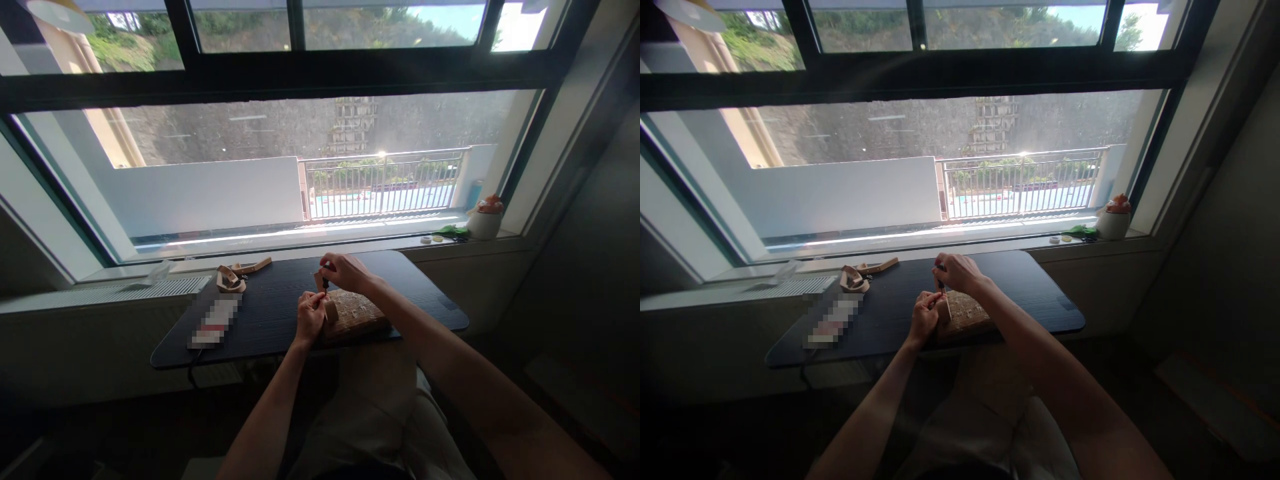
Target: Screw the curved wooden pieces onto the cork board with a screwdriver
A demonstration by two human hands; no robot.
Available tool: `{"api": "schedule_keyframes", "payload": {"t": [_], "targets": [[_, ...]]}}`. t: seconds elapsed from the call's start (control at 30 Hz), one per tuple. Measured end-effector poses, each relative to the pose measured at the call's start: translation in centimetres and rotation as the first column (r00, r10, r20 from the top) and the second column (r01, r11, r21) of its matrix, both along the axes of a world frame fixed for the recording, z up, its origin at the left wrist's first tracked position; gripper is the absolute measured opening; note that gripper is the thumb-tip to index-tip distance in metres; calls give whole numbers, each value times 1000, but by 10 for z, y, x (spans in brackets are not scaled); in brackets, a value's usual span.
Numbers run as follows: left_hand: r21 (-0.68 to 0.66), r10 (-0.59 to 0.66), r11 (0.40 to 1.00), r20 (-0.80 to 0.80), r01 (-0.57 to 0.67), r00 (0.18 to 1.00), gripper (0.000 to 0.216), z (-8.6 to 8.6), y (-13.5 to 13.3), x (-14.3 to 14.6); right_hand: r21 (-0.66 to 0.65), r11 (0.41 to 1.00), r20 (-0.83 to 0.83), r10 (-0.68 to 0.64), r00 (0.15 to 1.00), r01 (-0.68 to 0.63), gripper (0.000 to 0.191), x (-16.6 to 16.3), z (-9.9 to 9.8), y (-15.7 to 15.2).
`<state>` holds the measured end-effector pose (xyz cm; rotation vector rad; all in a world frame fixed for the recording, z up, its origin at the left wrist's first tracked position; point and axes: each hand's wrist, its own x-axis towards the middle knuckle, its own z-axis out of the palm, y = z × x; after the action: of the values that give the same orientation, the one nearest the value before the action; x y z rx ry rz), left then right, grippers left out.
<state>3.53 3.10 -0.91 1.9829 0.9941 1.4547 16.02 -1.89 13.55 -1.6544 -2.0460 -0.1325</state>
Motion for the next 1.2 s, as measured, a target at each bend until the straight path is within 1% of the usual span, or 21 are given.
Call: {"api": "schedule_keyframes", "payload": {"t": [0.1,0.2,0.47,0.6,0.7,0.8,0.93,1.03,1.2], "targets": [[11,-2,1000,-8,2,1000,17,0,1,0,-4,997,4,78,997,-78,27,2,3,-2],[9,-1,1000,-8,1,1000,17,0,1,0,-11,996,-10,93,996,-93,28,1,3,-1],[-15,-8,1000,22,9,1000,15,1,0,0,9,1000,-46,-7,999,7,24,0,-4,3],[-18,-15,1000,30,15,999,15,0,1,0,14,997,-61,-71,996,72,25,-3,-11,7],[-17,-16,1000,26,17,1000,15,0,1,0,11,997,-57,-80,995,81,28,-3,-12,7],[-11,-11,1000,10,11,1000,16,2,-1,0,-3,999,-30,-49,998,49,29,0,-5,5],[-6,-6,1000,-27,6,1000,18,4,-2,-1,-24,999,9,42,999,-42,27,3,3,2],[-8,-5,1000,-33,5,999,18,4,-2,-1,-15,997,9,74,997,-74,28,-1,3,3],[-16,-11,1000,-27,10,1000,18,4,-2,-1,11,998,-7,59,998,-59,25,-6,-4,7]]}}
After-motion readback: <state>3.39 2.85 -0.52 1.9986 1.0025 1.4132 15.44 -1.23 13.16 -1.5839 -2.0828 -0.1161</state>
